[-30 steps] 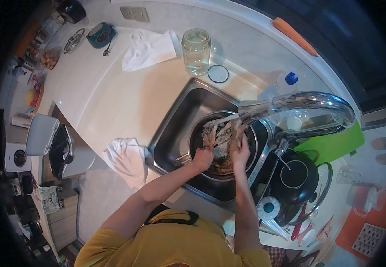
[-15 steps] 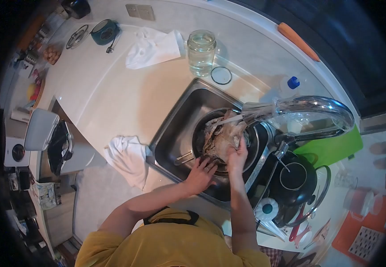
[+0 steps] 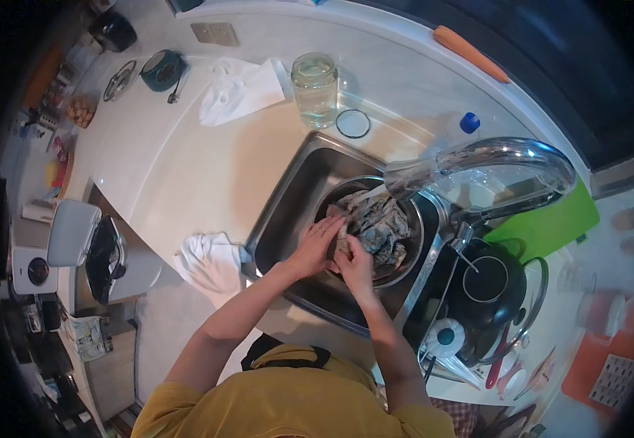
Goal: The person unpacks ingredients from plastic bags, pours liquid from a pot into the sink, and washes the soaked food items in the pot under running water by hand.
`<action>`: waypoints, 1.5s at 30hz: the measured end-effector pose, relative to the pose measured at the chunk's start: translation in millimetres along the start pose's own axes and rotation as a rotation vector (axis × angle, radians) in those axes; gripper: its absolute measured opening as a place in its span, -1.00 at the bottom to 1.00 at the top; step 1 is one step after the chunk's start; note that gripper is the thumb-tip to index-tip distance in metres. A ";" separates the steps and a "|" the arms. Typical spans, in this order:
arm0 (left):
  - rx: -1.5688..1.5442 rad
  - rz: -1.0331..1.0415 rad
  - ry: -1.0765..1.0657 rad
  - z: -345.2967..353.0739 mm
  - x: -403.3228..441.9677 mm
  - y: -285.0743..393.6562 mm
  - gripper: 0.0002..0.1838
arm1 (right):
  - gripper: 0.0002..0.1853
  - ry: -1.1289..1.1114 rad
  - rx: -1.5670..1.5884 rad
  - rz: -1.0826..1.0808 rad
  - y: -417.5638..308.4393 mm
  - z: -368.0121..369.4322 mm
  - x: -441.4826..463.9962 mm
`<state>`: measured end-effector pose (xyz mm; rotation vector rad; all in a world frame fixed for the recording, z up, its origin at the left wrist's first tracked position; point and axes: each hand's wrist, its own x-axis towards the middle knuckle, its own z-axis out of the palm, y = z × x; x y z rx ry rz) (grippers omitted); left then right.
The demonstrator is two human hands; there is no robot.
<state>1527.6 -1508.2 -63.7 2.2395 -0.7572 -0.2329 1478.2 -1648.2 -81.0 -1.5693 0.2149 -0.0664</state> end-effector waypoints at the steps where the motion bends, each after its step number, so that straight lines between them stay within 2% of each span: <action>1: 0.024 -0.034 0.003 1.5 2.1 -2.3 0.10 | -0.62 -0.087 -0.099 -0.052 -4.7 -0.3 -1.2; 2: 0.049 -0.068 0.004 3.0 3.0 -4.3 0.07 | -0.57 -0.174 -0.197 -0.102 -6.6 -0.7 -1.9; 3: 0.043 -0.018 0.114 2.6 1.8 -3.7 -0.02 | -0.51 -0.264 -0.147 -0.121 -5.7 -3.2 0.3; 4: 0.050 -0.013 0.105 3.3 2.6 -7.3 -0.02 | -0.51 -0.255 -0.138 -0.121 -2.1 -8.3 2.8; 6: 0.017 -0.058 0.157 4.7 4.9 -17.2 -0.07 | -0.56 -0.386 -0.335 -0.189 2.2 -14.5 6.6; 7: 0.039 -0.043 0.182 5.0 6.5 -20.4 -0.16 | -0.63 -0.345 -0.344 -0.190 1.3 -13.1 6.0; 8: 0.044 -0.037 0.173 4.2 7.8 -24.5 -0.16 | -0.63 -0.336 -0.337 -0.189 0.7 -11.3 6.4; 10: 0.035 0.132 0.071 -0.7 11.7 -27.7 -0.30 | -0.68 -0.325 -0.343 -0.226 0.0 -9.6 8.1; 13: -0.018 0.170 0.053 0.4 15.0 -22.5 -0.37 | -0.75 -0.235 -0.310 -0.327 4.8 -3.2 8.7; 14: -0.014 0.171 0.048 2.2 14.9 -24.7 -0.37 | -0.75 -0.231 -0.305 -0.326 5.8 -3.8 9.3; 16: 0.059 0.047 0.086 6.0 14.8 -28.0 -0.51 | -0.76 -0.178 -0.378 -0.418 4.5 -5.9 10.9; 17: 0.058 0.051 0.080 7.5 14.5 -30.3 -0.51 | -0.76 -0.170 -0.377 -0.415 4.2 -7.0 12.7; 19: 0.150 0.059 0.115 -2.5 16.6 -21.6 -0.53 | -0.69 -0.120 -0.244 -0.051 2.1 -9.7 16.7; 20: 0.148 0.062 0.108 -5.5 17.9 -18.5 -0.53 | -0.61 -0.190 -0.176 -0.043 17.6 -15.9 19.6; 22: 0.166 0.082 0.101 -10.3 21.2 -16.5 -0.45 | -0.60 -0.261 -0.274 0.003 8.0 -20.9 19.8; 23: 0.076 0.058 0.171 -12.7 27.0 -22.0 -0.29 | -0.60 -0.254 -0.273 0.014 16.7 -19.2 15.5; 24: -0.074 0.075 0.139 -22.9 32.7 -15.5 -0.13 | -0.62 -0.173 -0.144 0.001 29.2 -12.4 16.0; 25: -0.142 0.054 0.191 -19.2 33.3 -24.1 -0.18 | -0.64 -0.095 -0.016 -0.013 32.4 -5.1 16.6; 27: -0.201 0.033 0.240 -17.8 34.6 -30.9 -0.22 | -0.66 -0.039 -0.051 -0.047 31.6 3.9 14.8; 28: -0.221 -0.138 0.122 -19.7 34.7 -24.1 -0.28 | -0.68 0.017 -0.095 -0.078 16.5 7.9 13.1; 29: -0.231 -0.315 -0.004 -22.4 32.1 -18.7 -0.32 | -0.70 0.059 -0.324 -0.247 1.6 12.6 8.5; 30: 0.015 -0.303 0.072 -16.4 25.2 -10.2 -0.39 | -0.70 0.063 -0.321 -0.243 -5.9 13.4 5.5; 32: -0.051 -0.487 -0.007 -33.7 25.6 22.0 -0.47 | -0.69 0.043 -0.344 -0.325 -12.2 13.4 0.6; 33: -0.049 -0.486 -0.012 -31.9 24.8 19.3 -0.47 | -0.70 -0.005 -0.341 -0.432 -13.2 12.3 2.8; 34: -0.035 -0.463 0.027 -30.7 22.5 13.3 -0.52 | -0.70 -0.005 -0.341 -0.432 -16.4 7.9 4.2; 36: -0.012 -0.442 0.052 -29.7 13.7 1.8 -0.56 | -0.68 -0.449 -0.244 -0.425 -23.5 -1.3 2.8; 37: -0.007 -0.394 0.155 -31.7 8.8 -4.1 -0.58 | -0.64 -0.452 -0.248 -0.441 -18.7 -2.0 3.3; 38: 0.007 -0.331 0.251 -35.6 7.8 -9.6 -0.59 | -0.72 -0.449 -0.185 -0.155 -15.0 -14.3 12.6; 40: 0.019 -0.400 0.248 -66.0 2.7 15.4 -0.56 | -0.72 -0.346 -0.220 -0.101 -6.5 -26.6 19.4; 42: 0.001 -0.365 0.529 -84.3 -5.5 21.5 -0.54 | -0.65 -0.481 -0.746 -0.513 11.4 -40.1 33.9; 43: -0.039 -0.387 0.555 -89.0 -7.2 19.1 -0.54 | -0.55 -0.549 -0.722 -0.422 19.3 -40.7 36.1; 44: -0.064 -0.407 0.578 -95.1 -9.9 19.0 -0.54 | -0.55 -0.544 -0.707 -0.426 27.9 -37.7 36.0; 45: -0.088 -0.429 0.570 -96.4 -12.0 17.1 -0.55 | -0.57 -0.623 -0.868 -0.619 30.3 -36.2 39.2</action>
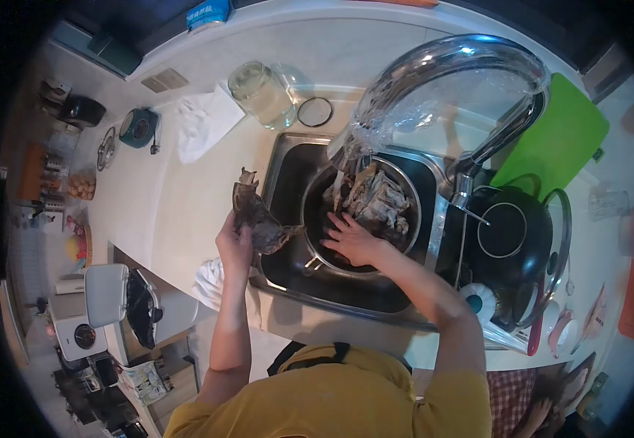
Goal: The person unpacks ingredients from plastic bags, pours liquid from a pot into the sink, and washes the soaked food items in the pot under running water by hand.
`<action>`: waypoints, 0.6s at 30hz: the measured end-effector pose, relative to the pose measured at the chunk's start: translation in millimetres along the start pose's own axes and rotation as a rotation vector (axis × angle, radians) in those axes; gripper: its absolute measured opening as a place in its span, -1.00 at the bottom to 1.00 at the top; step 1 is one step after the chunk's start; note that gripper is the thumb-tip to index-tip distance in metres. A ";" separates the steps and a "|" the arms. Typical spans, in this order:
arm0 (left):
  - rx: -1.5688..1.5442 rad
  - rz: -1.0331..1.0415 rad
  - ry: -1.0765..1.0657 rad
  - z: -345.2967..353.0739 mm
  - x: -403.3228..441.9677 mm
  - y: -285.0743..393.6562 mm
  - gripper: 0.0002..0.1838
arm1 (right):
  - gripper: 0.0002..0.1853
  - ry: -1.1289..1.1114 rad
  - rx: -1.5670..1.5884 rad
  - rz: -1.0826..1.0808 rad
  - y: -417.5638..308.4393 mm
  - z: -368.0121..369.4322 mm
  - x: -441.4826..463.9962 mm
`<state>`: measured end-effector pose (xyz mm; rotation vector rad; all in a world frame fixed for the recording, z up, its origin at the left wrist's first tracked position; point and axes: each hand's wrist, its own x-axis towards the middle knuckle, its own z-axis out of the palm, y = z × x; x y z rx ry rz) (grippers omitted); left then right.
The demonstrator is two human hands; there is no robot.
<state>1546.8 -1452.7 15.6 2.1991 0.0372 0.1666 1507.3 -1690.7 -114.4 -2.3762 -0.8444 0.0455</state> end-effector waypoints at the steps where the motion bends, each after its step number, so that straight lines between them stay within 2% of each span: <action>1: 0.000 0.000 0.000 1.5 -2.5 -4.0 -0.55 | -0.59 -0.068 -0.201 -0.159 4.5 3.1 1.6; 2: -0.063 -0.030 -0.017 0.0 -1.9 -5.7 -0.57 | -0.64 -0.168 -0.375 -0.250 19.7 19.5 9.9; 3: -0.134 -0.067 -0.035 1.5 -4.7 -9.3 -0.58 | -0.64 -0.155 -0.373 -0.249 22.6 12.6 14.3; 5: -0.135 -0.120 -0.057 5.5 -18.0 -21.6 -0.59 | -0.71 -0.497 -0.393 -0.301 19.8 -6.4 22.4; 6: -0.210 -0.143 -0.049 7.1 -21.6 -26.0 -0.60 | -0.77 -0.423 -0.323 -0.328 30.7 -2.3 16.8; 9: -0.325 -0.165 -0.045 5.5 -27.1 -35.0 -0.60 | -0.77 -0.369 -0.156 -0.329 40.1 -4.8 2.6; 14: -0.539 -0.235 -0.072 9.3 -34.4 -50.9 -0.61 | -0.73 -0.243 -0.133 -0.343 38.4 6.2 -1.9; 17: -0.530 -0.142 -0.099 22.4 -36.8 -51.1 -0.60 | -0.77 -0.145 -0.148 -0.339 32.9 13.3 2.2; 18: -0.406 -0.113 -0.117 25.4 -37.5 -45.6 -0.58 | -0.79 -0.257 -0.143 -0.294 30.6 10.6 4.6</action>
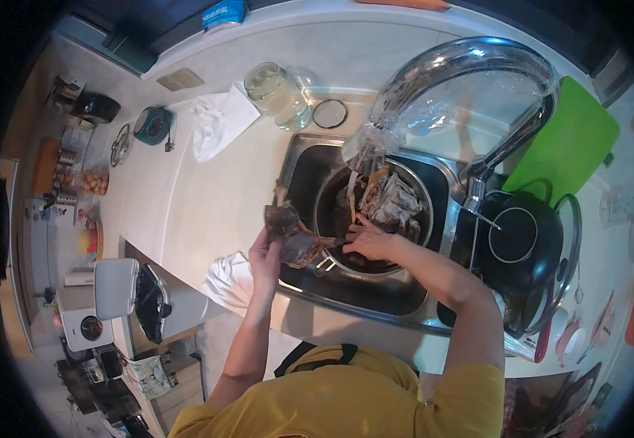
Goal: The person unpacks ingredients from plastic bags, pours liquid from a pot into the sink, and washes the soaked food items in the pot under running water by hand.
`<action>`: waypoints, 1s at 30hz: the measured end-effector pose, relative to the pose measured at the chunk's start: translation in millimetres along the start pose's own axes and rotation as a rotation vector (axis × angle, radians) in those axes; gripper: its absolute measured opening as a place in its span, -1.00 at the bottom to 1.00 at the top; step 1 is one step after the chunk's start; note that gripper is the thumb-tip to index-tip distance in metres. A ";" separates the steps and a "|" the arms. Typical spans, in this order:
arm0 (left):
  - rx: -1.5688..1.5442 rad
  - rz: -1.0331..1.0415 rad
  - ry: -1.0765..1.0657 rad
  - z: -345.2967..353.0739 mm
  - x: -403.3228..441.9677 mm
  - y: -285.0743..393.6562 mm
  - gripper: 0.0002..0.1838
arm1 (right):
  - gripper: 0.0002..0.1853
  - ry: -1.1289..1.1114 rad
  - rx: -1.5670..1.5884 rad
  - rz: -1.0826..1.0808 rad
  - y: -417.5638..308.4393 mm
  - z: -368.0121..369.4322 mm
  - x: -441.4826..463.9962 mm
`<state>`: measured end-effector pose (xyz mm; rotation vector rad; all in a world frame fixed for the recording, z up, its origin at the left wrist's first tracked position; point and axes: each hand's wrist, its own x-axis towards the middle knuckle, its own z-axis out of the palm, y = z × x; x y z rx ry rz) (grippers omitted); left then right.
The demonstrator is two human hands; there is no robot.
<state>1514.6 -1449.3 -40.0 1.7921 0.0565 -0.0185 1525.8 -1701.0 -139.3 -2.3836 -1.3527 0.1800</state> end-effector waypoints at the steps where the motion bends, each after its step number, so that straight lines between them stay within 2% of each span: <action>1: 0.077 -0.035 -0.051 9.6 -3.6 11.2 -0.58 | -0.81 -0.110 0.025 0.033 -0.1 -2.8 3.0; 2: 0.103 0.006 -0.055 12.4 -2.5 7.1 -0.56 | -0.81 -0.007 0.069 0.018 3.6 9.4 1.5; 3: 0.130 0.048 -0.058 15.1 -1.6 6.0 -0.55 | -0.81 -0.007 0.069 0.017 5.7 9.0 -0.5; 5: 0.113 0.027 -0.069 24.0 -5.1 3.6 -0.54 | -0.77 0.010 0.213 -0.012 11.1 8.4 -3.3; 7: 0.286 -0.015 -0.097 30.9 -5.9 4.7 -0.52 | -0.78 0.024 0.261 -0.013 12.7 0.7 -5.8; 8: 0.298 0.152 -0.065 34.2 -5.6 5.4 -0.50 | -0.78 0.039 0.311 -0.015 12.6 -3.0 -7.0; 9: 0.348 -0.041 -0.140 37.4 -6.5 9.1 -0.51 | -0.78 0.039 0.311 -0.016 12.5 -7.3 -7.8; 11: 0.551 -0.052 -0.149 55.1 -7.6 15.5 -0.48 | -0.82 -0.011 0.203 -0.028 11.5 -13.5 -7.2; 13: 0.616 0.058 -0.153 70.6 -3.5 3.8 -0.53 | -0.82 -0.034 0.162 -0.035 13.7 -13.1 -9.5; 15: 0.741 -0.036 -0.218 85.1 -0.3 -5.4 -0.52 | -0.83 -0.061 0.123 -0.036 16.5 -8.7 -14.4; 17: 0.816 -0.086 -0.253 100.1 4.0 -5.1 -0.48 | -0.84 0.040 0.147 -0.042 20.8 -0.4 -18.5; 19: 0.891 -0.137 -0.283 110.7 5.1 -21.2 -0.43 | -0.85 0.043 0.174 -0.022 19.2 2.0 -19.8; 21: 0.680 -0.044 -0.242 116.2 11.0 -42.7 -0.47 | -0.87 0.051 0.196 -0.006 16.8 -4.1 -18.7; 24: 0.502 -0.082 -0.181 113.4 4.1 -38.0 -0.53 | -0.87 -0.004 0.098 -0.028 12.3 -16.8 -19.1; 28: 0.437 -0.114 -0.205 102.8 4.0 -54.6 -0.52 | -0.85 0.119 0.168 -0.051 12.7 -9.5 -21.2; 30: -0.254 -0.480 -0.354 98.9 14.7 -70.3 -0.49 | -0.84 0.167 0.178 -0.059 12.3 -10.8 -22.2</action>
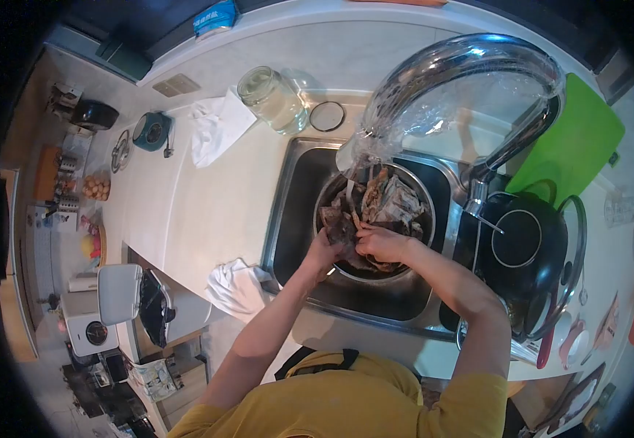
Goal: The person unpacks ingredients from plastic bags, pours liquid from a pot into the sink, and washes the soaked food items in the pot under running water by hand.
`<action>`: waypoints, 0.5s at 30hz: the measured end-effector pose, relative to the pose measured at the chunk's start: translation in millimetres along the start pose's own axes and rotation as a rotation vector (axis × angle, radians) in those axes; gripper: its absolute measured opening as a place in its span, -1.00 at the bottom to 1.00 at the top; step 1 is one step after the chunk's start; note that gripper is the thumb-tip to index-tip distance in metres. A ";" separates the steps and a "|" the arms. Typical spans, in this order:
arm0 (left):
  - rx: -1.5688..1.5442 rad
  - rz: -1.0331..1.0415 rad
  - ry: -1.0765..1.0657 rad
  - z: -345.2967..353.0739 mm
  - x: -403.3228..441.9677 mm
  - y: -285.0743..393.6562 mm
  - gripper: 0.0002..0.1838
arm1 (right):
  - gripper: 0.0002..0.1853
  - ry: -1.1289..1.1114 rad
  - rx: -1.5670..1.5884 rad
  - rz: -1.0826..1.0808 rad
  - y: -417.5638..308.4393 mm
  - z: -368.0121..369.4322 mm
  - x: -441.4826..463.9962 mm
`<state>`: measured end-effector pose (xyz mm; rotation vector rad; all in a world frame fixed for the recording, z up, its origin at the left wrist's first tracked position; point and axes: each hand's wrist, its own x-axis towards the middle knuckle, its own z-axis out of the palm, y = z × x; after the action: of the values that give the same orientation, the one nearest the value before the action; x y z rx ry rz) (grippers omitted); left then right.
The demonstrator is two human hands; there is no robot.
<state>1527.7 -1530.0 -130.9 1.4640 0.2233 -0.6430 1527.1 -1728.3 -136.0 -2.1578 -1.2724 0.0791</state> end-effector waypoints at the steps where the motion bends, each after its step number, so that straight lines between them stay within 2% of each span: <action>1: 0.000 0.001 -0.002 -4.6 10.7 -9.9 -0.49 | -0.84 -0.038 0.039 0.024 -3.3 -6.0 1.4; 3: 0.356 -0.103 0.103 -4.6 24.4 -15.9 -0.45 | -0.83 -0.076 0.078 0.050 -6.7 -9.3 2.2; 4: 0.240 -0.230 0.205 7.4 27.3 -14.8 -0.48 | -0.83 -0.032 0.094 0.045 -8.0 -8.8 1.0; 5: 0.238 -0.229 0.202 14.5 27.3 -13.7 -0.48 | -0.82 0.011 0.110 0.040 -8.5 -9.1 -0.3; 7: -0.132 -0.265 0.315 20.8 29.9 -14.4 -0.56 | -0.82 0.028 0.118 0.029 -4.8 -8.4 -2.1; 8: -0.132 -0.265 0.314 19.5 29.4 -14.5 -0.56 | -0.81 0.047 0.131 0.016 -3.3 -7.3 -2.8; 10: -0.598 -0.425 0.127 22.4 20.1 3.6 -0.72 | -0.82 0.089 0.184 0.029 -3.0 -8.7 -3.1; 13: -0.723 -0.391 0.240 28.5 19.3 11.7 -0.72 | -0.83 0.222 0.236 0.037 -4.5 -15.9 -2.3; 15: -0.786 -0.394 0.213 30.5 21.9 7.5 -0.74 | -0.83 0.306 0.234 0.027 -4.1 -18.7 -2.2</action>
<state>1542.2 -1565.3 -132.0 0.7220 0.8456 -0.6104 1529.3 -1737.7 -119.4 -1.9016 -1.0058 -0.0847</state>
